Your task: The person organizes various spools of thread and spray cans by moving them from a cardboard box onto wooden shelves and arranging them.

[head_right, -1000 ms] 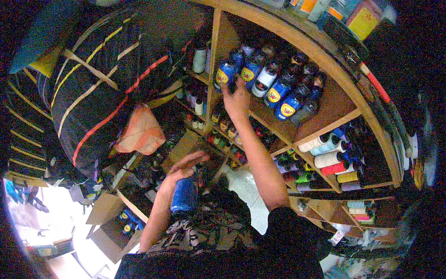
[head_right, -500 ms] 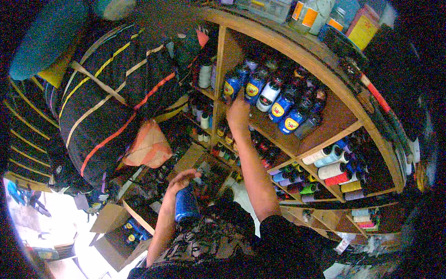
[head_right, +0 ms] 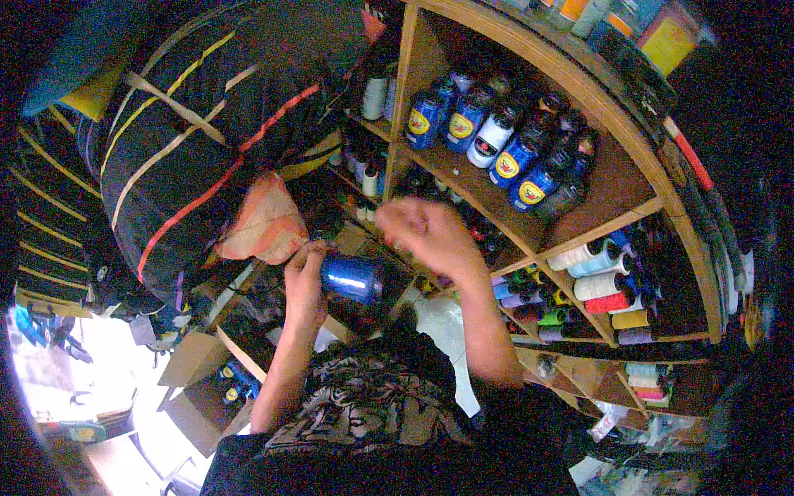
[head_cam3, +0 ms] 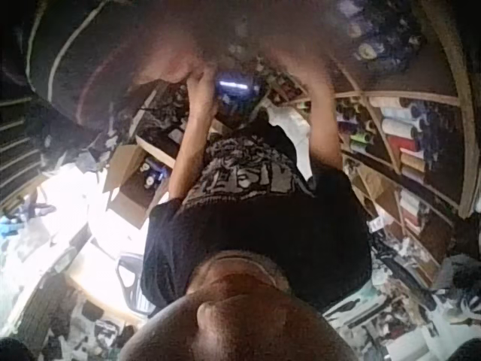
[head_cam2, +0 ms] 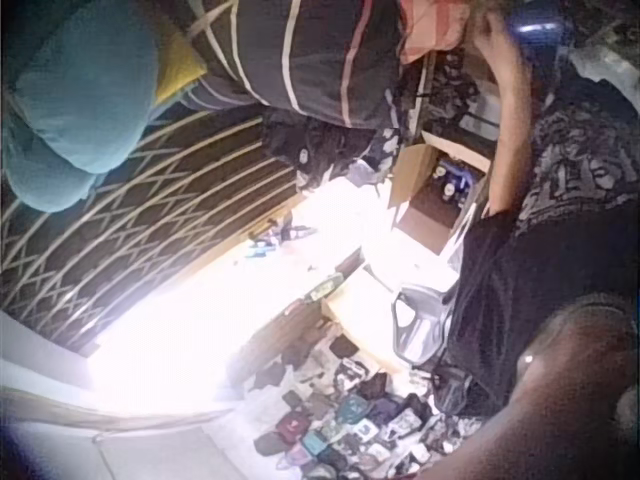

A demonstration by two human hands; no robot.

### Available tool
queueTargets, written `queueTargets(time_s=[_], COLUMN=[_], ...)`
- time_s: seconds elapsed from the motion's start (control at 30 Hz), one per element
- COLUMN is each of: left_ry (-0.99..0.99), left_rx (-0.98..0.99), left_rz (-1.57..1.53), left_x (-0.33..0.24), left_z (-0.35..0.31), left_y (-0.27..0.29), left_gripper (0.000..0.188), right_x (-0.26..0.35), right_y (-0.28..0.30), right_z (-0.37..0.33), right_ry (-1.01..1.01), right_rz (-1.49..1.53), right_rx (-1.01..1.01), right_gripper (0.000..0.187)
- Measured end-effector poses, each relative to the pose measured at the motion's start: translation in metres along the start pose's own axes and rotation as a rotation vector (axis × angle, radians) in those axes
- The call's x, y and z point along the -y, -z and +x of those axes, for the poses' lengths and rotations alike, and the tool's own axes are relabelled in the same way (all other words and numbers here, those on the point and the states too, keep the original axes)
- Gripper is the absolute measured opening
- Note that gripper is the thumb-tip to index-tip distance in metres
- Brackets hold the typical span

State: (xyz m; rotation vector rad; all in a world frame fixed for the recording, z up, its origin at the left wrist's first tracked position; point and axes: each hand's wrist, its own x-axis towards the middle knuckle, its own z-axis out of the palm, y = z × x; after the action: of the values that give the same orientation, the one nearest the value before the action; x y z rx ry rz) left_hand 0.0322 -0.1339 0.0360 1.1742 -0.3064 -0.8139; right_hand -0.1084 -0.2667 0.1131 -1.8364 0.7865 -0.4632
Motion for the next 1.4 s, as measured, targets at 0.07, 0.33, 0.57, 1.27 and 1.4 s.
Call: queueTargets(time_s=[0.07,0.33,0.57,1.27,1.4], left_ry=[-0.087,0.136,0.182,0.024,-0.133], left_rx=[0.009,0.485,0.554,0.333,0.364], left_rz=[0.229,0.032,0.111,0.377,0.394], left_x=[-0.009,-0.040,-0.042,-0.001,0.021], left_z=[-0.001,-0.003,0.002,0.002,0.002], left_y=[-0.008,-0.029,-0.046,-0.042,-0.035], left_gripper=[0.025,0.052,0.050,0.025,0.027], right_x=[-0.002,-0.032,-0.051,-0.059,-0.070], right_y=[-0.006,0.001,-0.008,-0.013,0.012], right_z=[-0.028,-0.055,-0.063,-0.034,0.011], right_ry=[-0.034,-0.060,-0.211,0.015,0.130], right_rz=[0.043,0.189,0.880,-0.012,-0.116], right_rx=[0.136,0.159,0.270,-0.409,-0.743], right_gripper=[0.055,0.056,0.044,0.059,0.052])
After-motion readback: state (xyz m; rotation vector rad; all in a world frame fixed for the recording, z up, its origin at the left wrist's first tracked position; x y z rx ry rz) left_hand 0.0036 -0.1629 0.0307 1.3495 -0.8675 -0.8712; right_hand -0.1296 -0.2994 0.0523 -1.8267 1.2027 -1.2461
